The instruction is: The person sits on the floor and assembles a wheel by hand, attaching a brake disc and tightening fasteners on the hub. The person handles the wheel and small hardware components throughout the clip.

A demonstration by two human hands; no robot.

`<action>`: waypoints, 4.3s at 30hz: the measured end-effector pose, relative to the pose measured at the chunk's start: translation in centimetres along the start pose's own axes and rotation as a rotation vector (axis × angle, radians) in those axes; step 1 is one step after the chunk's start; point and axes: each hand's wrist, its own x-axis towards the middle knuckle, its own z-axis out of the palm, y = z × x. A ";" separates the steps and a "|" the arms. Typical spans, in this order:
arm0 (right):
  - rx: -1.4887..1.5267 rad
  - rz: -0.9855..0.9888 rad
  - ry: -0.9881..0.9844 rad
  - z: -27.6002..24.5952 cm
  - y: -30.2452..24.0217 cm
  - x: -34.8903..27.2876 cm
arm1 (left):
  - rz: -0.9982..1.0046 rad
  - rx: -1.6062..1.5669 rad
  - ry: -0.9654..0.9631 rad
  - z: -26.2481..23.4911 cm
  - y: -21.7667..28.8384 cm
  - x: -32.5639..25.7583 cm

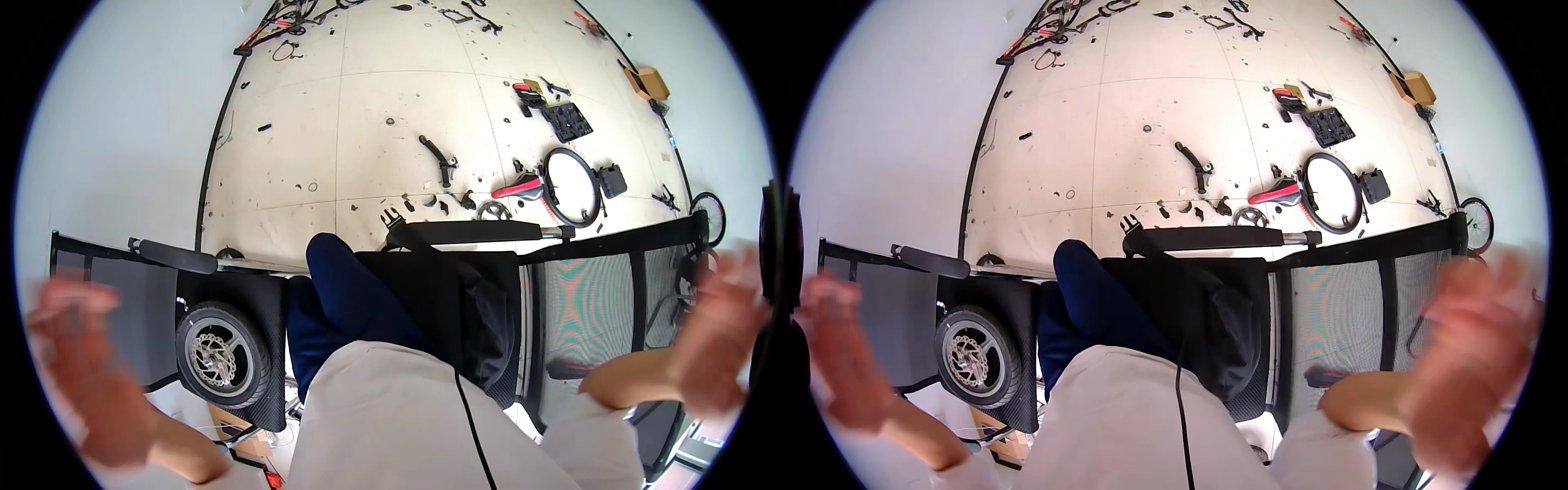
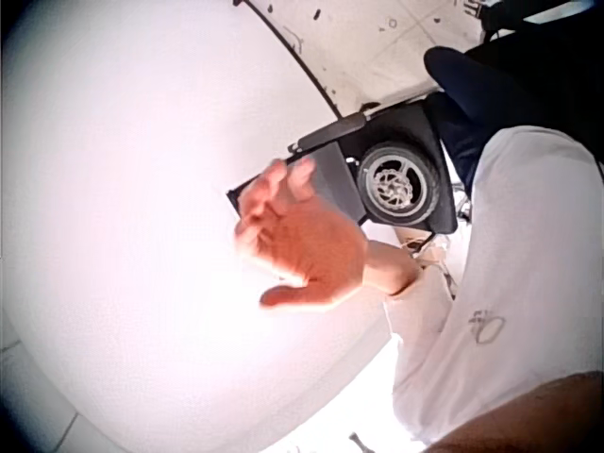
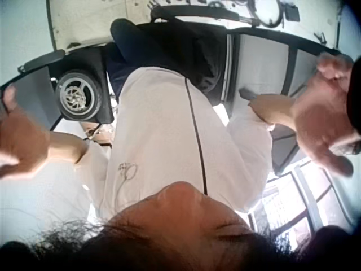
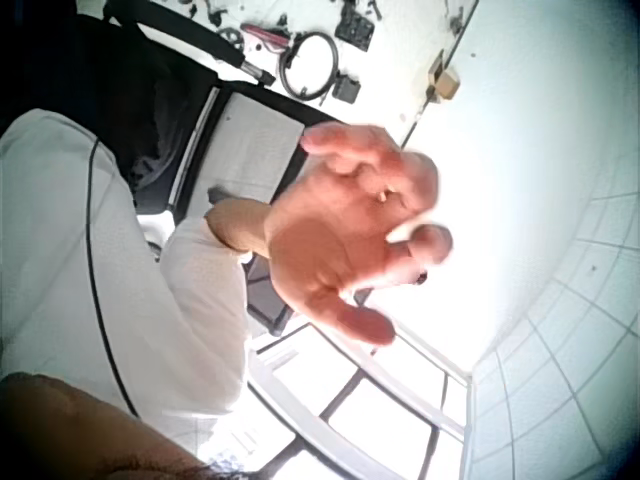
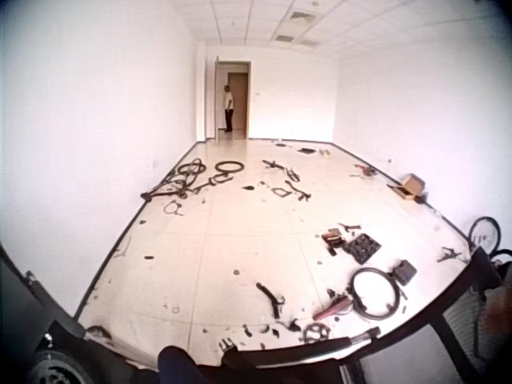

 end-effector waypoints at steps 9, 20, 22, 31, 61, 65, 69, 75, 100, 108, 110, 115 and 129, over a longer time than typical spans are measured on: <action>-0.416 0.683 -0.368 10.0 21.9 -6.1 | -1.542 0.049 0.572 9.6 -7.7 -44.9; -0.659 0.570 -0.868 17.4 30.5 -7.4 | -1.645 -0.272 0.929 10.0 -6.0 -28.2; -0.670 0.645 -0.875 17.8 29.5 -6.4 | -1.592 -0.252 1.011 7.7 -8.8 -25.6; -0.781 0.508 -0.930 13.1 31.9 -7.2 | -1.462 -0.200 1.347 6.7 -10.1 -23.2; -0.021 0.657 -0.668 16.0 40.0 -6.4 | -1.200 -0.186 2.265 34.2 -1.7 -25.0; 0.145 1.069 -0.895 18.5 34.8 -5.6 | -1.210 -0.179 2.349 35.8 -1.5 -23.4; 0.235 1.374 -1.312 20.1 29.1 -2.1 | -1.210 -0.140 2.418 36.6 -0.7 -21.3; 0.340 1.283 -1.693 17.7 30.0 -0.6 | -1.141 -0.088 2.496 36.5 -0.1 -18.7; 0.403 1.348 -1.555 13.4 27.4 2.2 | -0.657 -0.119 2.437 32.1 2.8 -25.4; 0.190 1.348 -1.590 15.3 28.4 1.0 | -1.411 0.664 2.120 37.2 1.4 -25.5; 0.175 1.294 -1.678 16.3 28.6 1.1 | -1.668 1.007 1.691 37.5 2.4 -24.0; 0.125 1.238 -1.800 18.2 28.1 0.6 | -1.526 1.423 1.640 40.3 2.0 -20.9; 0.157 1.239 -1.800 18.1 32.6 -0.7 | -1.941 -0.217 1.130 54.2 -9.2 -23.7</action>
